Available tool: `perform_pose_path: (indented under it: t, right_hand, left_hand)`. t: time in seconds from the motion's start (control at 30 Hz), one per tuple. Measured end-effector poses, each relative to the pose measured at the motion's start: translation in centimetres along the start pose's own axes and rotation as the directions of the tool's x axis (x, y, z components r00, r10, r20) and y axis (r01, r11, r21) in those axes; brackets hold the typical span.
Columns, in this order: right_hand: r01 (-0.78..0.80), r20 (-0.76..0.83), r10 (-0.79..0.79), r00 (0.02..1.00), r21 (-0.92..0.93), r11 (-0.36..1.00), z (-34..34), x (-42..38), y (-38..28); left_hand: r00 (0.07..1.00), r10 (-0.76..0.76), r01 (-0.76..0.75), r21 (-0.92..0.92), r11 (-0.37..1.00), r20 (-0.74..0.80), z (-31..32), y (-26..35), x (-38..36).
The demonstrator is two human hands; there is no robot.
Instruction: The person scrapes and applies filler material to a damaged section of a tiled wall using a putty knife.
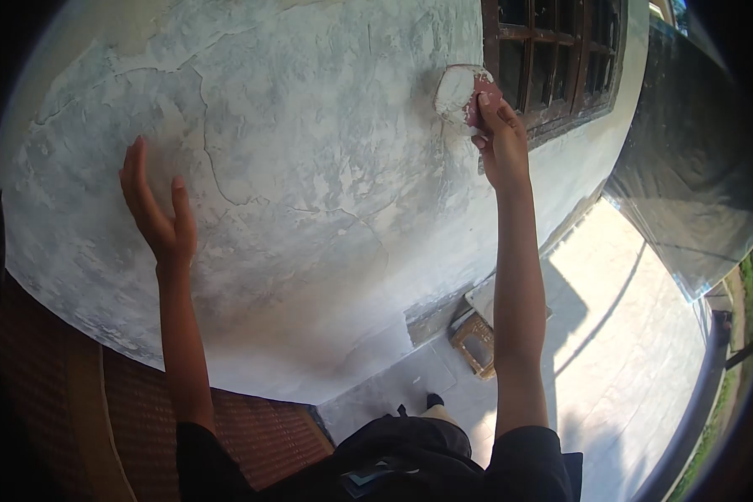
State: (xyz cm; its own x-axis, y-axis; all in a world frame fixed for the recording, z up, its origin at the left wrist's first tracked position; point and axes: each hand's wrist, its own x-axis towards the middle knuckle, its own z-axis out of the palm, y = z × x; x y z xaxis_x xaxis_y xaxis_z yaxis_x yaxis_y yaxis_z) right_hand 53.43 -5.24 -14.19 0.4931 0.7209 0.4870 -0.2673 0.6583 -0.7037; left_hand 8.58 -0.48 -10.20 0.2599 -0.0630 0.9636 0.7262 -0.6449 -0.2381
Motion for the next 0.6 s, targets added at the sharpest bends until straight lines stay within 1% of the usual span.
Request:
perform_pose_path:
  t: [0.07, 0.13, 0.17, 0.23, 0.27, 0.3, 0.37, 0.43, 0.5, 0.53, 0.57, 0.6]
  right_hand:
    - [-0.080, -0.082, 0.075, 0.994, -0.063, 0.995, -3.6, -3.4, 2.0]
    - [-0.156, -0.163, 0.134, 0.977, -0.127, 0.980, -8.0, -6.2, 3.6]
    - [-0.190, -0.207, 0.159, 0.965, -0.141, 0.972, -10.0, -7.8, 3.9]
    - [-0.261, -0.317, 0.172, 0.932, -0.261, 0.929, -13.6, -10.7, 4.3]
    - [-0.303, -0.379, 0.179, 0.908, -0.296, 0.906, -15.3, -12.1, 4.1]
    - [-0.330, -0.414, 0.191, 0.890, -0.293, 0.898, -17.2, -13.2, 4.0]
    - [-0.409, -0.524, 0.185, 0.831, -0.351, 0.843, -20.8, -15.7, 3.9]
    - [-0.464, -0.595, 0.192, 0.781, -0.346, 0.815, -23.7, -18.0, 3.5]
    - [-0.494, -0.625, 0.177, 0.760, -0.378, 0.783, -27.1, -19.8, 3.6]
    - [-0.519, -0.652, 0.186, 0.735, -0.364, 0.773, -28.8, -20.9, 4.0]
    - [-0.532, -0.671, 0.173, 0.721, -0.376, 0.759, -30.7, -21.6, 4.5]
    - [-0.547, -0.690, 0.162, 0.706, -0.385, 0.743, -32.3, -22.3, 5.1]
  left_hand:
    - [0.998, -0.014, 0.019, -0.096, 0.995, 0.054, 2.3, 3.1, -1.7]
    - [0.994, 0.053, -0.029, -0.230, 0.973, 0.095, 4.8, 6.2, -3.4]
    - [0.990, 0.044, -0.007, -0.267, 0.964, 0.133, 6.2, 7.9, -4.4]
    - [0.982, 0.090, -0.001, -0.470, 0.882, 0.167, 9.3, 11.1, -5.8]
    - [0.977, 0.075, 0.036, -0.498, 0.867, 0.201, 10.5, 13.0, -6.4]
    - [0.970, 0.082, 0.051, -0.522, 0.851, 0.227, 12.1, 14.5, -7.1]
    - [0.955, 0.080, 0.127, -0.638, 0.759, 0.286, 15.3, 17.7, -9.2]
    - [0.939, 0.085, 0.180, -0.686, 0.706, 0.333, 18.0, 21.4, -11.3]
    - [0.902, 0.085, 0.276, -0.717, 0.640, 0.423, 20.7, 25.1, -13.8]
    - [0.895, 0.094, 0.296, -0.740, 0.605, 0.435, 22.1, 26.9, -15.1]
    - [0.884, 0.104, 0.313, -0.744, 0.590, 0.455, 23.3, 28.6, -16.3]
    - [0.855, 0.112, 0.359, -0.733, 0.578, 0.507, 24.4, 30.2, -17.7]
